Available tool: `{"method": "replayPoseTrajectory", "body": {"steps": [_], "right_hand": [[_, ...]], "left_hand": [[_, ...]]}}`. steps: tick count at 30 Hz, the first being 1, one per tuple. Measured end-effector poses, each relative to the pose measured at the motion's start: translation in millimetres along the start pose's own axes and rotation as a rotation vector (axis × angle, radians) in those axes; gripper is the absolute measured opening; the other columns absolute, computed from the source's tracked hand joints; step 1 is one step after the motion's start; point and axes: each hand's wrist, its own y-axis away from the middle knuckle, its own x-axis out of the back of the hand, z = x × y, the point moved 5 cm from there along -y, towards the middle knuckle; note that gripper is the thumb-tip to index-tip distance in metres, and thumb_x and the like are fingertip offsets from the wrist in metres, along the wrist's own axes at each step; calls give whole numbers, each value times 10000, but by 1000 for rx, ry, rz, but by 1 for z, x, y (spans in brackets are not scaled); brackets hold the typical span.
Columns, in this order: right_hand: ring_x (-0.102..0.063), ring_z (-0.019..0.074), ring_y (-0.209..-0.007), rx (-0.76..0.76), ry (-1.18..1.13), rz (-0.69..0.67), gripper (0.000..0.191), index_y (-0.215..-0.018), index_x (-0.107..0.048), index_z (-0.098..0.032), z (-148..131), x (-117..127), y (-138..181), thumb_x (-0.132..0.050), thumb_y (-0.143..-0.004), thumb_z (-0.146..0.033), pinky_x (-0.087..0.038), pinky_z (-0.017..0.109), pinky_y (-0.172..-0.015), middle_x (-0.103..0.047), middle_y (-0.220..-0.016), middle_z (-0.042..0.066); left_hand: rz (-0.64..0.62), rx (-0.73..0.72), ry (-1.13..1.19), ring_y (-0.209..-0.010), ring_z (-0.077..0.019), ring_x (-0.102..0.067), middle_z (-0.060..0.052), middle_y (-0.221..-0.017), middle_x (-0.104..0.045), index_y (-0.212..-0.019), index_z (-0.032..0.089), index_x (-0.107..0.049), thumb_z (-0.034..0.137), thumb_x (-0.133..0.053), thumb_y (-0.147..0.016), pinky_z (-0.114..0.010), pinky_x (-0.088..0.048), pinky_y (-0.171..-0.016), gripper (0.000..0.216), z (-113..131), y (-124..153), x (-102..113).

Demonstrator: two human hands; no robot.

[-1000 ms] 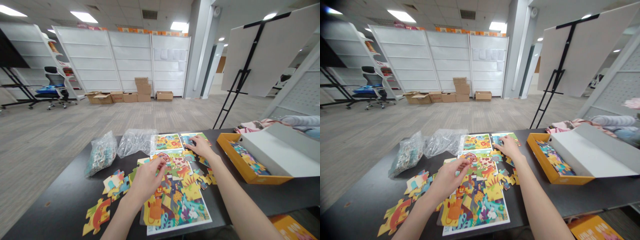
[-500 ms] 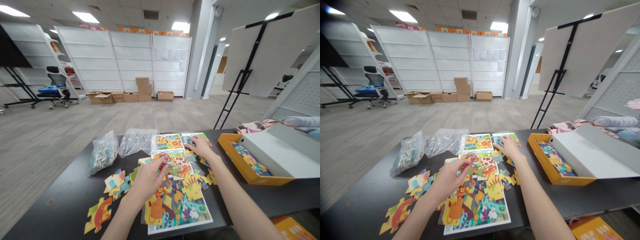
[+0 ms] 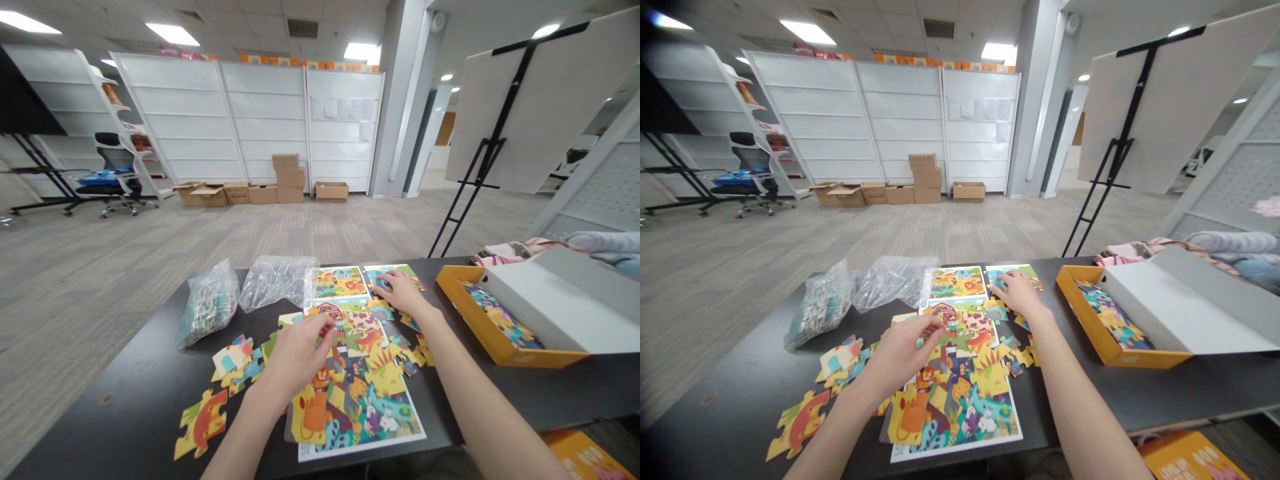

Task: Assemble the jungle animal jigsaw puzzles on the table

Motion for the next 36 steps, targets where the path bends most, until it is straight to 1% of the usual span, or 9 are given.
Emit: {"method": "replayPoseTrajectory", "body": {"steps": [3,6,9,11,17,25,29,32,36], "right_hand": [[-558,321,-1205,-6,-27,26,475,-1266,-661,-185,-2,5,0,-559,-927,-502,-405,430,-1053,-628,-1278,162],[-551,322,-1228,0,-88,139,500,-1306,-621,-153,-10,24,1,-549,-930,-475,-390,444,-1068,-629,-1281,174],[-567,320,-1205,21,-140,249,456,-1221,-666,-146,-27,53,7,-562,-912,-465,-399,449,-1057,-637,-1257,174],[-588,305,-1169,55,-176,249,398,-1133,-707,-164,-43,70,16,-577,-899,-459,-425,428,-1026,-652,-1219,154],[-658,227,-953,3,-331,187,325,-1035,-726,-209,-67,93,50,-566,-903,-458,-502,330,-799,-705,-1089,84],[-667,192,-741,-105,-285,69,299,-954,-730,-201,-40,85,70,-526,-897,-411,-503,308,-722,-748,-906,56],[-662,195,-713,-148,-255,-138,243,-925,-750,-223,-41,81,77,-596,-843,-392,-482,280,-641,-745,-821,35],[-669,187,-712,-124,-263,-310,226,-955,-750,-236,-44,73,83,-657,-798,-370,-471,259,-617,-757,-854,23],[-688,197,-763,-151,-210,-358,265,-1031,-742,-228,-38,69,85,-640,-821,-353,-477,257,-651,-765,-906,37]], "left_hand": [[7,14,-9,-906,-202,-723,14,-977,-771,-965,262,-656,302,-509,-955,-284,-479,-745,153,-1,-1,3],[50,66,-32,-873,-201,-721,12,-935,-775,-951,264,-674,316,-511,-946,-282,-475,-720,172,-9,-3,13],[125,163,-55,-823,-200,-712,1,-898,-767,-960,255,-680,337,-514,-931,-284,-471,-697,187,-29,-4,31],[125,211,-50,-793,-197,-702,-6,-898,-762,-971,246,-676,350,-524,-915,-283,-473,-683,192,-43,-3,42],[51,193,-77,-758,-197,-684,-16,-888,-755,-985,237,-672,353,-530,-889,-285,-470,-667,207,-57,0,55],[63,209,-58,-741,-210,-690,-30,-828,-750,-962,223,-685,407,-527,-872,-293,-480,-661,259,-68,5,65],[135,224,33,-647,-192,-657,-22,-753,-725,-957,204,-690,487,-545,-855,-285,-486,-625,334,-78,5,77],[119,221,43,-634,-187,-647,-18,-742,-721,-946,205,-690,499,-549,-852,-280,-481,-612,340,-80,4,76],[44,186,12,-658,-190,-655,-28,-770,-731,-956,201,-683,502,-521,-873,-283,-477,-619,351,-78,2,68]]}}
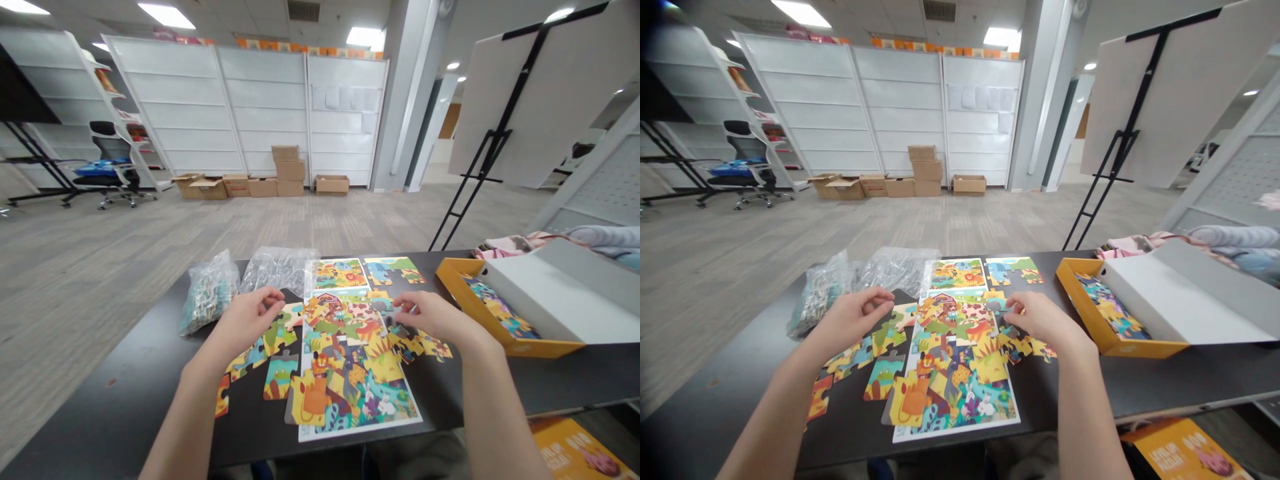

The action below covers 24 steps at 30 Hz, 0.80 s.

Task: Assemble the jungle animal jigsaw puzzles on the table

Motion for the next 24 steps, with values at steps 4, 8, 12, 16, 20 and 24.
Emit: {"method": "replayPoseTrajectory", "body": {"steps": [4,8,12,16,20,24], "right_hand": [[-700,214,-819,-40,71,95,265,-1008,-759,-238,11,6,-2,-524,-893,-278,-479,272,-693,-768,-920,49],[-701,219,-810,1,80,185,244,-979,-756,-247,13,1,-12,-531,-908,-309,-486,282,-693,-769,-917,50],[-700,234,-886,61,95,212,253,-1052,-750,-214,9,-13,-27,-617,-871,-330,-505,292,-761,-754,-1045,91],[-704,236,-932,27,99,240,320,-1138,-731,-182,18,-12,-31,-511,-934,-291,-510,311,-828,-742,-1104,119],[-709,251,-922,-112,95,390,337,-1098,-746,-208,45,10,-20,-455,-947,-284,-512,324,-807,-763,-1059,104],[-716,254,-874,-152,97,350,269,-1000,-769,-217,60,15,-12,-526,-897,-268,-515,318,-763,-776,-990,91]], "left_hand": [[8,0,-50,-677,-196,-665,-35,-791,-742,-974,202,-680,482,-500,-886,-292,-476,-634,344,4,0,-3],[-4,-19,-58,-704,-198,-676,-32,-823,-751,-988,214,-681,445,-499,-894,-293,-477,-646,309,16,-2,-9],[-35,-36,-37,-733,-200,-686,-37,-878,-762,-986,223,-683,427,-499,-899,-289,-480,-645,288,30,-5,-20],[-43,-64,-44,-742,-198,-688,-29,-909,-766,-997,234,-685,419,-501,-911,-287,-474,-649,274,37,-7,-28],[-33,-82,-57,-788,-208,-698,-28,-918,-770,-984,237,-685,421,-498,-916,-294,-481,-685,270,37,-8,-30],[-38,-65,-46,-763,-204,-696,-28,-882,-769,-985,238,-691,438,-500,-912,-286,-487,-666,285,33,-7,-29]]}}
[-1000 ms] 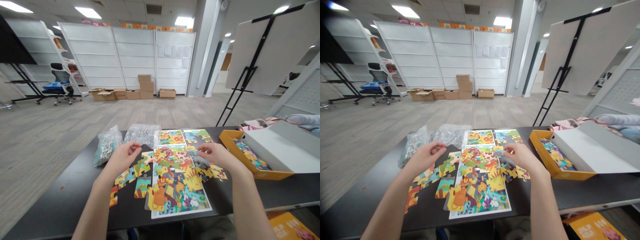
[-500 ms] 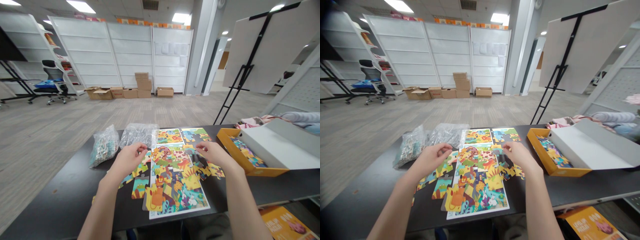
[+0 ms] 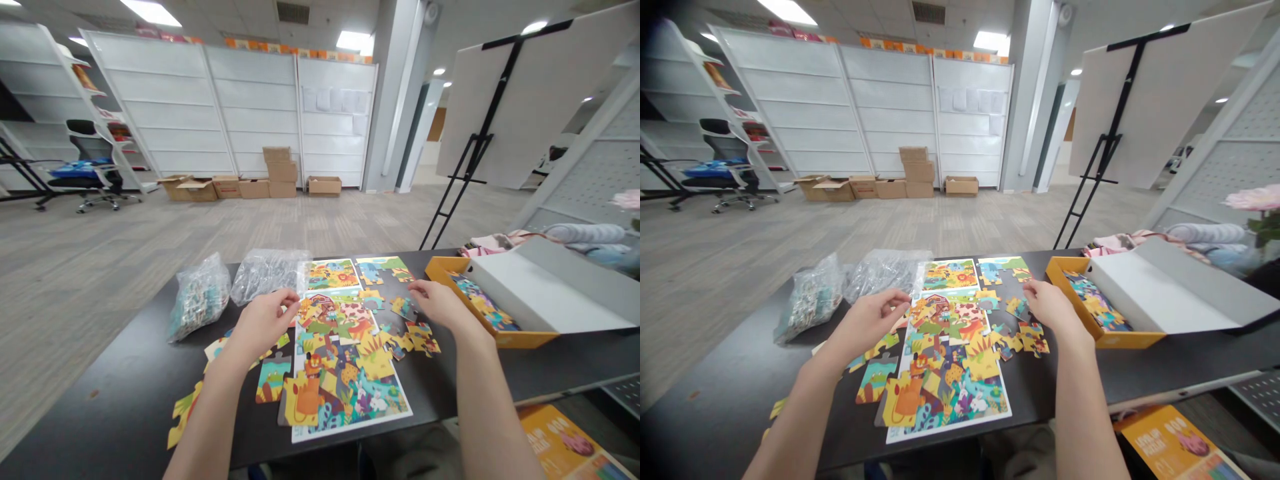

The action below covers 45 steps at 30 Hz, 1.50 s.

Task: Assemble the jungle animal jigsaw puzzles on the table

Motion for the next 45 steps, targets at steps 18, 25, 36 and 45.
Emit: {"method": "replayPoseTrajectory", "body": {"steps": [18,25,36,45], "right_hand": [[-717,239,-846,-92,-31,-174,533,-1088,-715,-186,9,-12,7,-850,-592,-328,-524,286,-683,-753,-1023,99],[-694,192,-730,-61,-28,-184,467,-1045,-716,-181,13,-20,1,-833,-618,-329,-500,259,-612,-740,-911,61],[-677,216,-700,1,-31,28,190,-860,-714,-212,-10,1,-4,-699,-696,-308,-483,290,-621,-706,-752,35],[-688,218,-687,63,-394,36,256,-908,-685,-213,-24,-6,-4,-641,-764,-420,-526,309,-629,-732,-755,46]], "left_hand": [[11,-27,34,-741,-196,-681,-20,-859,-758,-978,243,-698,431,-515,-917,-293,-499,-713,269,4,2,-5],[100,14,274,-720,-189,-670,-35,-776,-729,-976,196,-704,493,-583,-857,-290,-535,-666,342,2,15,41],[263,259,27,-739,-226,-699,-42,-829,-761,-943,215,-697,547,-584,-769,-309,-535,-695,392,-67,58,97],[-204,286,-214,-781,-246,-703,-37,-937,-754,-1125,245,-678,471,-697,-684,-288,-482,-644,495,-78,68,60]]}}
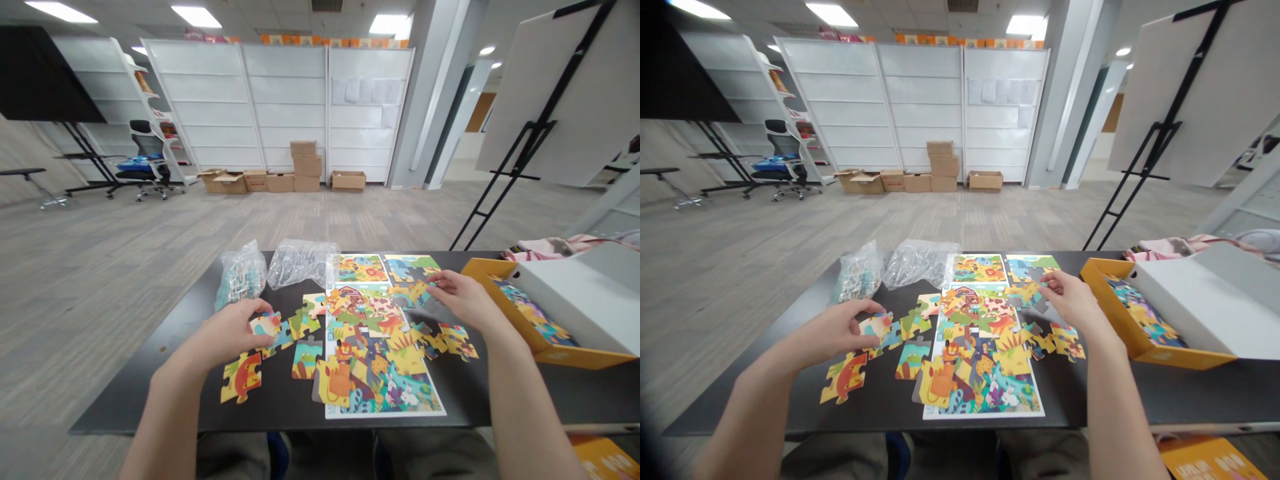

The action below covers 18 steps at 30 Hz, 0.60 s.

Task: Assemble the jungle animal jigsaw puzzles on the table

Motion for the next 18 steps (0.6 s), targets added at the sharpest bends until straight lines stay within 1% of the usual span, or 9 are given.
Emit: {"method": "replayPoseTrajectory", "body": {"steps": [2,4,6,9,12,15,18], "right_hand": [[-688,216,-693,19,-67,-61,272,-911,-680,-211,-4,-8,1,-632,-772,-440,-532,303,-622,-729,-747,49],[-691,213,-704,23,-81,-92,266,-899,-681,-208,-7,-12,1,-625,-775,-437,-541,301,-634,-731,-763,52],[-696,210,-714,18,-50,-86,248,-886,-692,-208,-6,-13,2,-634,-766,-417,-550,301,-657,-734,-777,51],[-704,205,-719,13,10,-65,213,-846,-704,-208,-3,-11,1,-656,-745,-390,-557,297,-696,-736,-773,46],[-710,210,-731,4,46,-73,211,-834,-710,-211,-1,-9,1,-656,-737,-390,-553,299,-708,-739,-778,47],[-709,215,-742,-1,58,-93,216,-841,-712,-214,0,-10,1,-647,-738,-392,-552,305,-716,-741,-792,50],[-706,214,-742,5,66,-111,219,-850,-716,-213,0,-11,2,-651,-740,-390,-552,300,-707,-741,-797,52]], "left_hand": [[19,2,-49,-882,-272,-704,-54,-1054,-745,-1130,257,-679,446,-750,-619,-298,-491,-704,550,0,-1,-4],[52,4,-92,-965,-298,-694,-73,-1131,-728,-1125,256,-682,439,-773,-585,-318,-495,-777,577,1,-3,-6],[57,8,-119,-1003,-312,-688,-92,-1158,-719,-1153,246,-673,445,-759,-600,-337,-494,-821,595,2,-5,-9],[31,24,-145,-1030,-320,-683,-115,-1182,-710,-1232,215,-631,466,-709,-651,-355,-497,-845,638,3,-9,-12],[34,36,-157,-1044,-325,-675,-119,-1179,-708,-1254,198,-608,489,-695,-659,-363,-492,-858,669,2,-13,-12],[69,-2,-144,-995,-305,-668,-99,-1117,-713,-1147,201,-643,502,-707,-646,-342,-479,-814,588,6,-15,-8],[89,-37,-101,-832,-261,-655,-57,-932,-715,-949,202,-663,499,-687,-683,-311,-439,-683,399,14,-12,2]]}}
